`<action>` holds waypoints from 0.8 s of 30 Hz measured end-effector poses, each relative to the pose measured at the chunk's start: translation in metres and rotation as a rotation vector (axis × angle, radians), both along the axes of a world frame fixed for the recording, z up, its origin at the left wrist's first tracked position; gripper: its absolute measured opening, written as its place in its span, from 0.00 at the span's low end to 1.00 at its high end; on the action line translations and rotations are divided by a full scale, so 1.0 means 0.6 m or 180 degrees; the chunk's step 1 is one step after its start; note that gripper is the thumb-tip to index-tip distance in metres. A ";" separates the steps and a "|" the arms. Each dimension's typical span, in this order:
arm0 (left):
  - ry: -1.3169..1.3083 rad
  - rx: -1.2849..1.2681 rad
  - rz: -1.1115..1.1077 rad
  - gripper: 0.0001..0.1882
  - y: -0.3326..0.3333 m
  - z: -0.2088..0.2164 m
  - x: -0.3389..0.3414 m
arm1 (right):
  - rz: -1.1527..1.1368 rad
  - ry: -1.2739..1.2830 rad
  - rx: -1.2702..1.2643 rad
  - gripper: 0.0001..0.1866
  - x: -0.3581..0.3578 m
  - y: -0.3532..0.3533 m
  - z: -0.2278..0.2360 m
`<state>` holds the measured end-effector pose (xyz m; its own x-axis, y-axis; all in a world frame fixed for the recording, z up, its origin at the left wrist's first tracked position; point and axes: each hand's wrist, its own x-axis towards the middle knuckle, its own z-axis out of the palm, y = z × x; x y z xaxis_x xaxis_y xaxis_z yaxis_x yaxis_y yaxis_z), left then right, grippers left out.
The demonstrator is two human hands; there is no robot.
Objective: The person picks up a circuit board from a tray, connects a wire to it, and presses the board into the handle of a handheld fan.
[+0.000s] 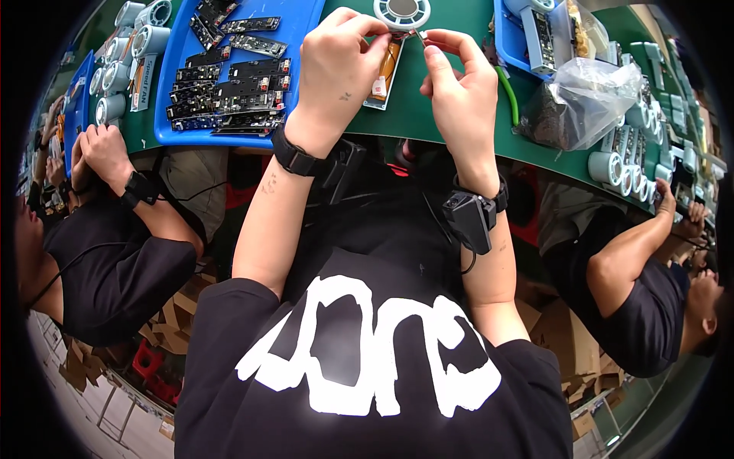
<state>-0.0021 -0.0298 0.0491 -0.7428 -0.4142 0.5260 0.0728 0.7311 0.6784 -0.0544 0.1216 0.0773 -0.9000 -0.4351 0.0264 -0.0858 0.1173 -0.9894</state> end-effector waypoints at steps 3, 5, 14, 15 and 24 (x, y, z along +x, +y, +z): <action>-0.0086 -0.0509 0.0014 0.04 0.004 0.001 0.002 | -0.0059 -0.0040 0.0028 0.10 0.000 0.002 -0.001; -0.0225 -0.1034 0.0048 0.05 0.009 0.005 0.010 | -0.0046 0.0031 0.0130 0.10 -0.002 0.001 -0.001; -0.0955 -0.1935 -0.0180 0.14 0.010 0.028 0.023 | -0.0005 0.1126 0.0619 0.10 0.007 -0.008 -0.009; -0.0922 -0.1676 -0.0265 0.14 0.007 0.029 0.024 | 0.0013 0.1130 0.0608 0.10 0.009 -0.008 -0.009; -0.0341 -0.1044 -0.0332 0.15 0.013 0.017 0.049 | 0.0000 0.0121 0.0136 0.10 0.014 -0.012 0.009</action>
